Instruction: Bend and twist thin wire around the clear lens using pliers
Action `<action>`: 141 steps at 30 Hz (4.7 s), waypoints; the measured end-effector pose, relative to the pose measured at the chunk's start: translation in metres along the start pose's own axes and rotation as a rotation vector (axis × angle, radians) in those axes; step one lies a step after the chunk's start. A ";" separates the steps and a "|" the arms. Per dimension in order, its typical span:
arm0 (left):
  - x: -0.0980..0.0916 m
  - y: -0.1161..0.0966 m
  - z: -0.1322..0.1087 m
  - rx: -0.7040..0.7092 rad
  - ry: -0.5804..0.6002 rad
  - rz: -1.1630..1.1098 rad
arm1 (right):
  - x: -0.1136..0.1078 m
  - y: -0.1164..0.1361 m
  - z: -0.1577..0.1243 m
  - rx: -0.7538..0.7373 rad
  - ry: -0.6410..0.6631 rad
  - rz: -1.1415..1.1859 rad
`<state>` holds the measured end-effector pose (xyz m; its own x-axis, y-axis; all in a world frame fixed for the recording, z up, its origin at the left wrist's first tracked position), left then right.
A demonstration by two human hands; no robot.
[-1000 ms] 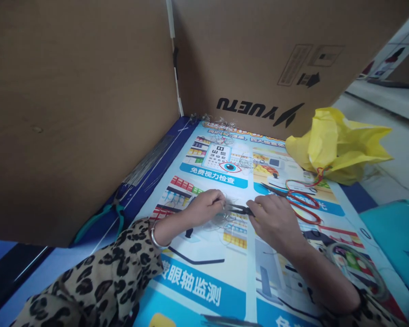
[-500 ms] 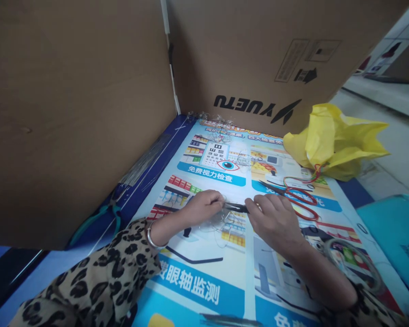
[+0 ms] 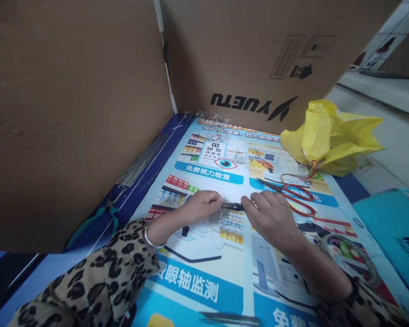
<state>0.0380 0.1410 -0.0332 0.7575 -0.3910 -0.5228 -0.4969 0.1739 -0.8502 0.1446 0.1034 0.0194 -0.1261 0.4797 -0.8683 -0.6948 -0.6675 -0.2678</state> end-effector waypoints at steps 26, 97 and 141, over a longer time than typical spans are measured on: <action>0.006 0.000 0.000 -0.007 0.115 0.013 | 0.006 0.002 -0.003 -0.019 -0.003 0.009; 0.005 0.007 0.001 -0.132 0.052 -0.432 | 0.049 -0.020 -0.009 0.381 0.345 0.505; -0.003 0.011 0.001 -0.047 -0.009 -0.129 | 0.051 -0.014 -0.010 0.350 0.340 0.600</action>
<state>0.0310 0.1446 -0.0408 0.8201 -0.3987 -0.4103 -0.4145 0.0804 -0.9065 0.1544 0.1314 -0.0252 -0.3667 -0.1460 -0.9188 -0.7670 -0.5115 0.3874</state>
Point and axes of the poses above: each hand's wrist, its own z-axis towards the middle knuckle, its own x-axis out of the palm, y = z × x, the point moved 10 cm from there along z, towards the middle knuckle, and after that the axes turned 8 degrees about z, right-handed, at the moved point
